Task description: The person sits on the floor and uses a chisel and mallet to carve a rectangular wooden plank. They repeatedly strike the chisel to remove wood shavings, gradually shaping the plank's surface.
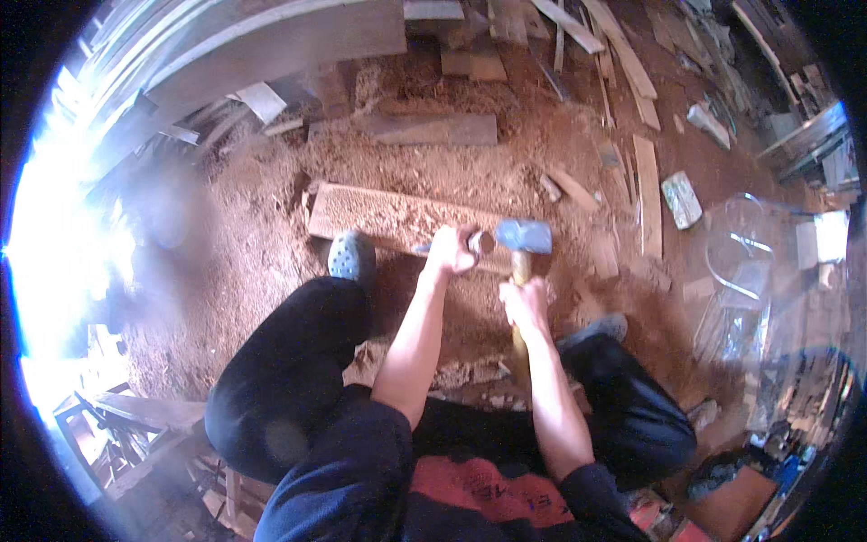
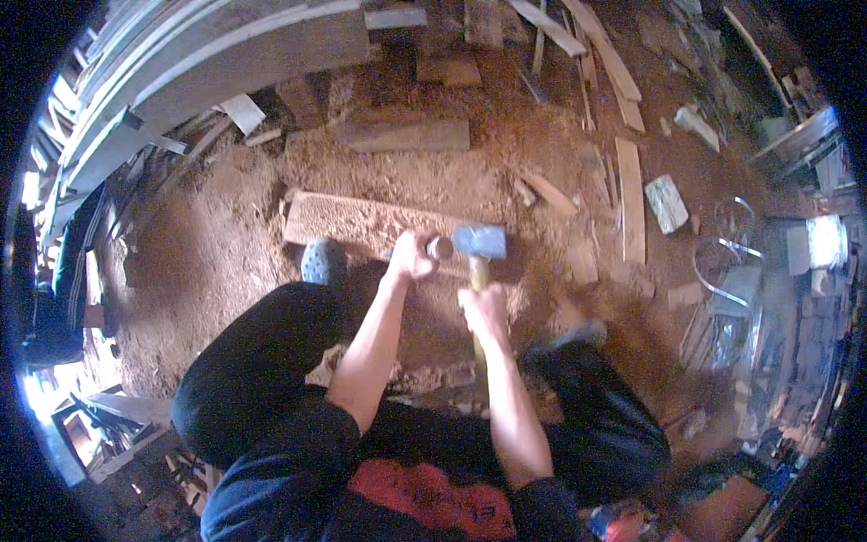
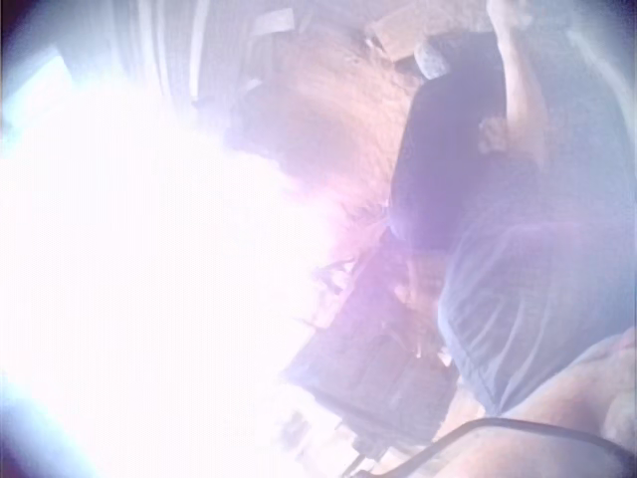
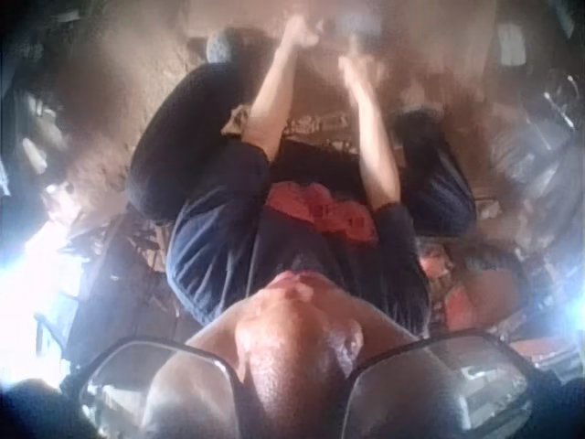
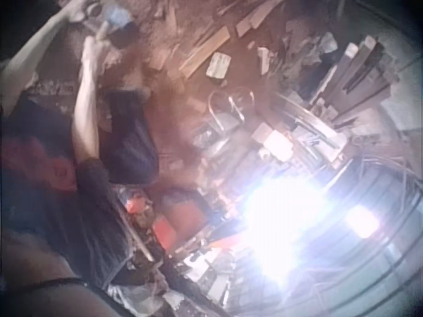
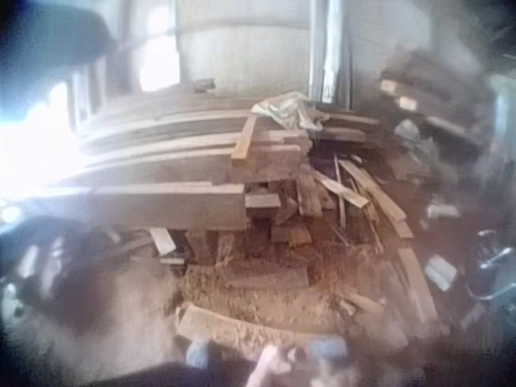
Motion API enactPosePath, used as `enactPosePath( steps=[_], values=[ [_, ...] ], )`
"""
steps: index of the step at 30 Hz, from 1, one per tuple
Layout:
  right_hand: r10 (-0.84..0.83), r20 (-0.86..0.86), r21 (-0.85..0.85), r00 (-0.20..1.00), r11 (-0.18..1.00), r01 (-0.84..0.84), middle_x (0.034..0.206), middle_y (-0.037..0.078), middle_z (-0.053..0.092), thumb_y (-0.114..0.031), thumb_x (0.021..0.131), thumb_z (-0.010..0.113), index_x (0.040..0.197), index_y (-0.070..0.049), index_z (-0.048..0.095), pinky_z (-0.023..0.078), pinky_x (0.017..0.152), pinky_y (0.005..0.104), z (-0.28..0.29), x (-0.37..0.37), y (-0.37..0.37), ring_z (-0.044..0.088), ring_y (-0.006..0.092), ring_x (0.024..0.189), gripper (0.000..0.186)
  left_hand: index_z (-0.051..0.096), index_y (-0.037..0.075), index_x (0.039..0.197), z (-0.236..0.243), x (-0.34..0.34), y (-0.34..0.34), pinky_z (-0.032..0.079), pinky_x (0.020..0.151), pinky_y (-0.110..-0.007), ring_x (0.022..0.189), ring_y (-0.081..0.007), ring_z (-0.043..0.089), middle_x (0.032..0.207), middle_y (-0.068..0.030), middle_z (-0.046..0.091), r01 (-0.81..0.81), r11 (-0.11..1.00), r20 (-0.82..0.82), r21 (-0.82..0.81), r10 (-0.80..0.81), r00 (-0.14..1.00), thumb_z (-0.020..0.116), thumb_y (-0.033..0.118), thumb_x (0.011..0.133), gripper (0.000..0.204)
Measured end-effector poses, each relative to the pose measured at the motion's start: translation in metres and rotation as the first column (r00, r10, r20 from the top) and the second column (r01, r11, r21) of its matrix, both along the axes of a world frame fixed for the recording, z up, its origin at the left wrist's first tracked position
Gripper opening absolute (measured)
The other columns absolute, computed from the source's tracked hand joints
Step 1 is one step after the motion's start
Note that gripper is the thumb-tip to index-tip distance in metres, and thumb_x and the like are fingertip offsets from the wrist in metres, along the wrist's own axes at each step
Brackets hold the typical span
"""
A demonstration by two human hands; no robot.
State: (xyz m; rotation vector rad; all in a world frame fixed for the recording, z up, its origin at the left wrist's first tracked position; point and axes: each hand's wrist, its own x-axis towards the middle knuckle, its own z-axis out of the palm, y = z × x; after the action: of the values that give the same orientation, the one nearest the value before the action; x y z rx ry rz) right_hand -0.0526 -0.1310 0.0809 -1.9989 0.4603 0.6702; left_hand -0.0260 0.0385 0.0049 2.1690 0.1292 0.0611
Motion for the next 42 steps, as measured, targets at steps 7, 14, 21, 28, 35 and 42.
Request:
enactPosePath(
  steps=[7, 14, 21, 28, 35, 42],
  values=[
    [-0.062, -0.044, -0.002, 0.997, 0.998, 0.062, 0.046, 0.004, 0.051, -0.011, 0.067, 0.062, 0.061, -0.001, 0.056, 0.040, 0.033, 0.0292, -0.047, -0.019, -0.043, 0.051, 0.0142, 0.036, 0.013, 0.049, 0.009, 0.060, -0.003, -0.008, 0.075, 0.033, 0.042, -0.023, 0.045, -0.0118, 0.042, 0.052, 0.0017, 0.041, -0.355, 0.382, -0.038, -0.853, 0.634, 0.772, 0.054, -0.002, 0.062, 0.012],
    [0.013, -0.197, -0.154, 0.980, 0.987, -0.044, 0.050, 0.012, 0.056, -0.015, 0.066, 0.058, 0.059, 0.002, 0.057, 0.046, 0.039, 0.0359, -0.113, -0.023, -0.048, 0.057, 0.0230, 0.041, 0.019, 0.064, 0.002, 0.075, 0.006, 0.002, 0.052, 0.047, 0.053, -0.027, 0.057, -0.0166, 0.058, 0.062, -0.0055, 0.059, -0.308, 0.680, -0.002, -0.665, 0.412, 0.911, 0.058, 0.002, 0.057, 0.019],
    [0.034, -0.139, -0.289, 0.990, 0.955, -0.074, 0.049, 0.017, 0.056, -0.014, 0.069, 0.058, 0.059, 0.007, 0.056, 0.048, 0.039, 0.0383, -0.122, -0.026, -0.044, 0.058, 0.0256, 0.039, 0.024, 0.063, 0.009, 0.077, 0.047, 0.019, -0.051, 0.050, 0.064, -0.041, 0.072, -0.0350, 0.062, 0.072, -0.0139, 0.063, 0.238, 0.970, 0.164, -0.058, -0.226, 0.960, 0.064, 0.018, 0.056, 0.023],
    [0.007, -0.154, -0.185, 0.988, 0.982, -0.036, 0.047, 0.013, 0.053, -0.012, 0.068, 0.054, 0.061, 0.008, 0.053, 0.044, 0.035, 0.0370, -0.112, -0.024, -0.042, 0.055, 0.0248, 0.037, 0.021, 0.064, 0.009, 0.081, 0.012, 0.003, -0.038, 0.050, 0.065, -0.041, 0.072, -0.0340, 0.063, 0.072, -0.0137, 0.063, 0.191, 0.982, 0.082, 0.001, -0.190, 0.978, 0.065, 0.017, 0.056, 0.027],
    [0.012, -0.142, -0.192, 0.990, 0.981, -0.039, 0.048, 0.014, 0.053, -0.011, 0.066, 0.052, 0.061, 0.007, 0.053, 0.043, 0.035, 0.0373, -0.108, -0.023, -0.043, 0.054, 0.0242, 0.037, 0.019, 0.063, 0.009, 0.082, 0.020, 0.004, -0.037, 0.050, 0.065, -0.041, 0.073, -0.0348, 0.062, 0.073, -0.0147, 0.063, 0.178, 0.984, 0.079, -0.008, -0.177, 0.981, 0.064, 0.018, 0.057, 0.026],
    [0.018, -0.192, -0.179, 0.981, 0.982, -0.053, 0.051, 0.013, 0.055, -0.013, 0.066, 0.052, 0.063, 0.006, 0.055, 0.045, 0.037, 0.0376, -0.114, -0.023, -0.045, 0.055, 0.0237, 0.038, 0.019, 0.063, 0.008, 0.081, 0.016, 0.000, -0.034, 0.050, 0.065, -0.041, 0.074, -0.0349, 0.062, 0.074, -0.0154, 0.063, 0.170, 0.985, 0.050, 0.013, -0.170, 0.984, 0.063, 0.018, 0.059, 0.025]
  ],
)
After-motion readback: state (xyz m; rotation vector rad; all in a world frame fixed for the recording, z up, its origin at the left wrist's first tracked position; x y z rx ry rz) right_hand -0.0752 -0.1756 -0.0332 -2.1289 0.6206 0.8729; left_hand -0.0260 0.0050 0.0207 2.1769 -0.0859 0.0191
